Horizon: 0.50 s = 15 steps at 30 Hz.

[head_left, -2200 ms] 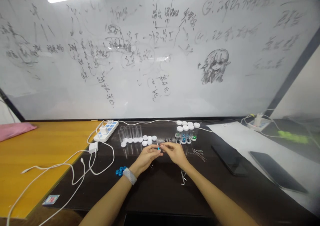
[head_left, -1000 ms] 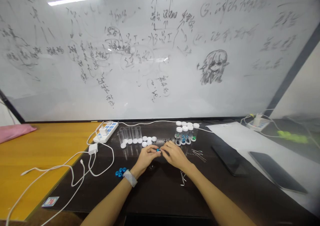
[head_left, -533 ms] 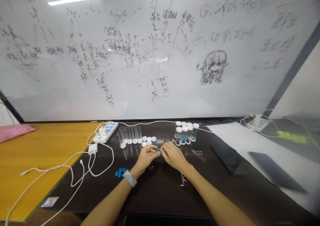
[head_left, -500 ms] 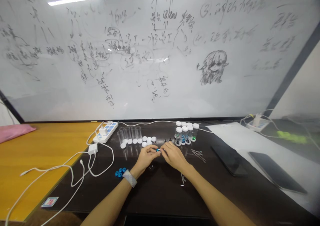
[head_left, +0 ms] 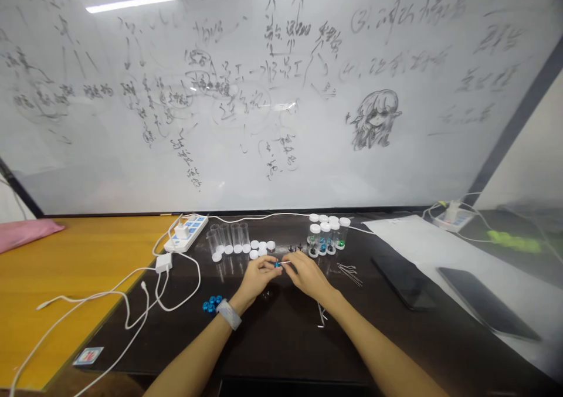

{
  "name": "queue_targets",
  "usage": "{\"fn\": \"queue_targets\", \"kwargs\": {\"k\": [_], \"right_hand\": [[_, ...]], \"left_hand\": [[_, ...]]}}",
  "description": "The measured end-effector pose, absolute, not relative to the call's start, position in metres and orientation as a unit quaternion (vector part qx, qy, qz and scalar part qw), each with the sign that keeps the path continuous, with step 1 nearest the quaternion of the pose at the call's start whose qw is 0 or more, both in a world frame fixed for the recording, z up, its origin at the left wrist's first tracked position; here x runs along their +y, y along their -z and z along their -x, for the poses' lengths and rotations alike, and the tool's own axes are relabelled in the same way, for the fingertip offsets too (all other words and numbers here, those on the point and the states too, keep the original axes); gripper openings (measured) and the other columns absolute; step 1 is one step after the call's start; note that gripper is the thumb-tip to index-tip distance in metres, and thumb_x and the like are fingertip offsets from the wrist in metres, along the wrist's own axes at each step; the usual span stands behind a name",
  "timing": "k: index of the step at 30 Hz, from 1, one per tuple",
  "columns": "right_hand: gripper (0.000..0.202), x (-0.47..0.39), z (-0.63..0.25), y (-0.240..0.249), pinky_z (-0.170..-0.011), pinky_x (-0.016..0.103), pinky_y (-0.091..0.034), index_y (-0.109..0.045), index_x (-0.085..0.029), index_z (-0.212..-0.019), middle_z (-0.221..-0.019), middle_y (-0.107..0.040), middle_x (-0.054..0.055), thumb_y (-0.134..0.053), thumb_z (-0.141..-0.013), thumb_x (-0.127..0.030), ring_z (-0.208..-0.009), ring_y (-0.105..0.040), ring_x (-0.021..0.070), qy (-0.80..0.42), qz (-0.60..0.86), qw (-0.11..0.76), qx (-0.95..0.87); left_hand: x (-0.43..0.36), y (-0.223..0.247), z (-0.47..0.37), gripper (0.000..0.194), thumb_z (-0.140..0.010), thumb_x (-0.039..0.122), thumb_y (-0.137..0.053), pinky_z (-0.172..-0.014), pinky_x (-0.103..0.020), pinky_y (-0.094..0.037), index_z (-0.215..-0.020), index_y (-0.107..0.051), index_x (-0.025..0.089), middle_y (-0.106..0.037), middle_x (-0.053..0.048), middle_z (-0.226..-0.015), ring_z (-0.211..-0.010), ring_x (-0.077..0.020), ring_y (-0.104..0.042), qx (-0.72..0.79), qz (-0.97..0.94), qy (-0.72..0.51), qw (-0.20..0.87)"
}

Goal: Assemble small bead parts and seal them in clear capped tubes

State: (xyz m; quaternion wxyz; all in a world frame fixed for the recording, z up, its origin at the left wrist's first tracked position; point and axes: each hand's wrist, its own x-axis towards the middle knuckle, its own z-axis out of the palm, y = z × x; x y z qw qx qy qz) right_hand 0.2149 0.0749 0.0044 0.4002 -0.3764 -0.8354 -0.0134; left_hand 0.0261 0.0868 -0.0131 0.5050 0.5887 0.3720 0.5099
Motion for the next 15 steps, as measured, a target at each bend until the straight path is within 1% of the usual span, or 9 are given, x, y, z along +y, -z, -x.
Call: {"fn": "queue_targets", "kwargs": {"k": [5, 10, 11, 15], "right_hand": [[0.012, 0.0737, -0.2149, -0.0047, -0.078, 0.036, -0.048, -0.063, -0.022, -0.092, -0.088, -0.066, 0.006, -0.053, -0.097, -0.017, -0.086, -0.059, 0.0231, 0.039, 0.383, 0.391, -0.836], [0.013, 0.0718, -0.2144, -0.0078, -0.083, 0.038, -0.047, -0.064, -0.021, -0.090, -0.091, -0.063, 0.007, -0.053, -0.097, -0.017, -0.089, -0.057, 0.0234, 0.052, 0.383, 0.385, -0.838], [0.014, 0.0717, -0.2141, -0.0080, -0.083, 0.038, -0.047, -0.063, -0.021, -0.090, -0.091, -0.063, 0.007, -0.052, -0.097, -0.017, -0.088, -0.057, 0.0234, 0.052, 0.385, 0.381, -0.839], [0.016, 0.0725, -0.2126, -0.0064, -0.079, 0.036, -0.047, -0.061, -0.021, -0.093, -0.090, -0.064, 0.006, -0.048, -0.100, -0.017, -0.086, -0.056, 0.0230, 0.042, 0.391, 0.381, -0.836]], "left_hand": [[0.0865, 0.0126, -0.0262, 0.035, -0.067, 0.032, -0.086, -0.073, -0.029, -0.054, -0.094, -0.071, 0.016, -0.071, -0.002, -0.074, -0.072, -0.0182, -0.071, 0.381, -0.588, -0.509, 0.500], [0.0863, 0.0125, -0.0258, 0.034, -0.066, 0.031, -0.086, -0.078, -0.029, -0.056, -0.093, -0.072, 0.016, -0.073, -0.007, -0.097, -0.085, -0.0202, -0.071, 0.386, -0.590, -0.511, 0.492], [0.0860, 0.0121, -0.0259, 0.034, -0.066, 0.031, -0.086, -0.078, -0.029, -0.056, -0.093, -0.071, 0.016, -0.073, -0.008, -0.098, -0.085, -0.0204, -0.071, 0.384, -0.587, -0.509, 0.498], [0.0828, 0.0082, -0.0269, 0.039, -0.065, 0.029, -0.088, -0.076, -0.028, -0.056, -0.095, -0.068, 0.016, -0.073, -0.005, -0.083, -0.079, -0.0188, -0.072, 0.382, -0.567, -0.503, 0.528]]}}
